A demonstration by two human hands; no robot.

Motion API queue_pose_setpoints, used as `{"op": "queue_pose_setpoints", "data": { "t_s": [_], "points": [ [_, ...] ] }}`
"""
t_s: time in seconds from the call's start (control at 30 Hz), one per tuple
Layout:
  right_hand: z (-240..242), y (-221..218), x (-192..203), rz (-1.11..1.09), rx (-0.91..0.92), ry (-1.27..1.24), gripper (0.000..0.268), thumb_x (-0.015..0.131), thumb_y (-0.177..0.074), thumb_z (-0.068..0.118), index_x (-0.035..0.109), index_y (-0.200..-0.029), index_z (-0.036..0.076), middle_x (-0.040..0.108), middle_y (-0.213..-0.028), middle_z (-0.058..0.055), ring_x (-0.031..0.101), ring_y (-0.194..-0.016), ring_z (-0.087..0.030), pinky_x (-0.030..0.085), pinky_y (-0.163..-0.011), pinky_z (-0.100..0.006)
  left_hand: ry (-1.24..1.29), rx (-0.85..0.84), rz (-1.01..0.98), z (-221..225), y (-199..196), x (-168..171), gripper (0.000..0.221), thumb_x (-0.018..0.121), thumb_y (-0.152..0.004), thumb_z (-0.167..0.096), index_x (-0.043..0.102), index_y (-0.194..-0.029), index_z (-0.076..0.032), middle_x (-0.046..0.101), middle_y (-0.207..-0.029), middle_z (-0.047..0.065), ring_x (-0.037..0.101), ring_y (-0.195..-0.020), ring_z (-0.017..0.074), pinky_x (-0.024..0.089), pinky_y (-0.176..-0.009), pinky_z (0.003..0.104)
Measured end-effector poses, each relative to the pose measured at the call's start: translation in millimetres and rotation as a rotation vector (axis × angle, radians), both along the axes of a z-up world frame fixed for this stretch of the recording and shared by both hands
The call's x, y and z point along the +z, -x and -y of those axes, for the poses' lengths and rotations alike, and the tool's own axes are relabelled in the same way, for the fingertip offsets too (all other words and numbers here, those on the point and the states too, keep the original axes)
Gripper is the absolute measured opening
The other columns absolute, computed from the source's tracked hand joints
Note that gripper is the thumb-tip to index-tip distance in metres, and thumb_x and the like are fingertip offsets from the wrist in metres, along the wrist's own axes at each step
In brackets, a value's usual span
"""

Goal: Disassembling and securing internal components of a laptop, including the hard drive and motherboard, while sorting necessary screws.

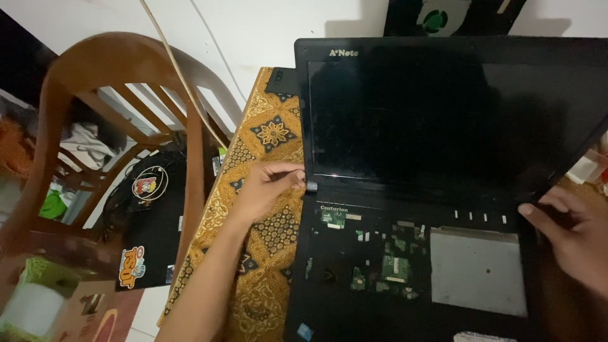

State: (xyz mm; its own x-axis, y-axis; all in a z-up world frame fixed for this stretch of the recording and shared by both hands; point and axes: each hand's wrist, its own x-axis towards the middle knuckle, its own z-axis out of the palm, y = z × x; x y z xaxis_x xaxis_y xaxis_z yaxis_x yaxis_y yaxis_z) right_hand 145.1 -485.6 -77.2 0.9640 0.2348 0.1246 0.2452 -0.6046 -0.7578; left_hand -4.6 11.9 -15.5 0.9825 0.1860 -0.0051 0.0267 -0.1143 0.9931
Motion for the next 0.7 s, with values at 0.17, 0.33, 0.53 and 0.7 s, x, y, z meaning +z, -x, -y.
{"op": "queue_pose_setpoints", "data": {
  "t_s": [0.17, 0.33, 0.53, 0.7],
  "points": [
    [-3.2, 0.9, 4.4, 0.074, 0.0, 0.121, 0.028, 0.072, -0.108, 0.019, 0.061, -0.091, 0.001, 0.051, -0.082, -0.006, 0.048, -0.079, -0.018, 0.034, -0.078, -0.033, -0.055, 0.001, 0.016, 3.7, 1.7, 6.1, 0.02, 0.069, -0.096, -0.001, 0.079, -0.111, -0.007, 0.081, -0.089, 0.008, 0.066, -0.068, 0.0094, 0.05, -0.06, 0.019],
    [3.2, -2.9, -6.3, 0.094, 0.0, 0.073, 0.023, 0.075, -0.106, 0.016, 0.064, -0.097, -0.001, 0.06, -0.091, -0.008, 0.054, -0.09, -0.018, 0.039, -0.087, -0.032, -0.054, -0.022, 0.046, 1.8, 1.4, 3.2, 0.02, 0.071, -0.094, 0.002, 0.079, -0.109, -0.008, 0.083, -0.098, 0.009, 0.069, -0.071, 0.0085, 0.052, -0.06, 0.018],
    [-4.1, 1.4, 17.0, 0.161, 0.024, 0.26, 0.032, 0.074, -0.105, 0.025, 0.065, -0.089, -0.001, 0.052, -0.077, -0.009, 0.052, -0.075, -0.023, 0.037, -0.077, -0.036, -0.136, 0.008, -0.086, 3.7, 2.4, 13.9, 0.018, 0.072, -0.094, -0.004, 0.081, -0.108, -0.011, 0.083, -0.09, 0.005, 0.046, -0.049, 0.0042, 0.03, -0.043, 0.018],
    [-12.3, 8.6, 23.4, 0.094, 0.018, 0.123, 0.027, 0.072, -0.106, 0.017, 0.059, -0.088, 0.002, 0.052, -0.082, -0.006, 0.051, -0.08, -0.02, 0.036, -0.08, -0.034, -0.108, -0.021, 0.009, 0.2, -1.0, 5.9, 0.018, 0.072, -0.092, -0.009, 0.079, -0.109, -0.009, 0.083, -0.099, 0.008, 0.078, -0.086, 0.0142, 0.064, -0.083, 0.026]
  ]
}}
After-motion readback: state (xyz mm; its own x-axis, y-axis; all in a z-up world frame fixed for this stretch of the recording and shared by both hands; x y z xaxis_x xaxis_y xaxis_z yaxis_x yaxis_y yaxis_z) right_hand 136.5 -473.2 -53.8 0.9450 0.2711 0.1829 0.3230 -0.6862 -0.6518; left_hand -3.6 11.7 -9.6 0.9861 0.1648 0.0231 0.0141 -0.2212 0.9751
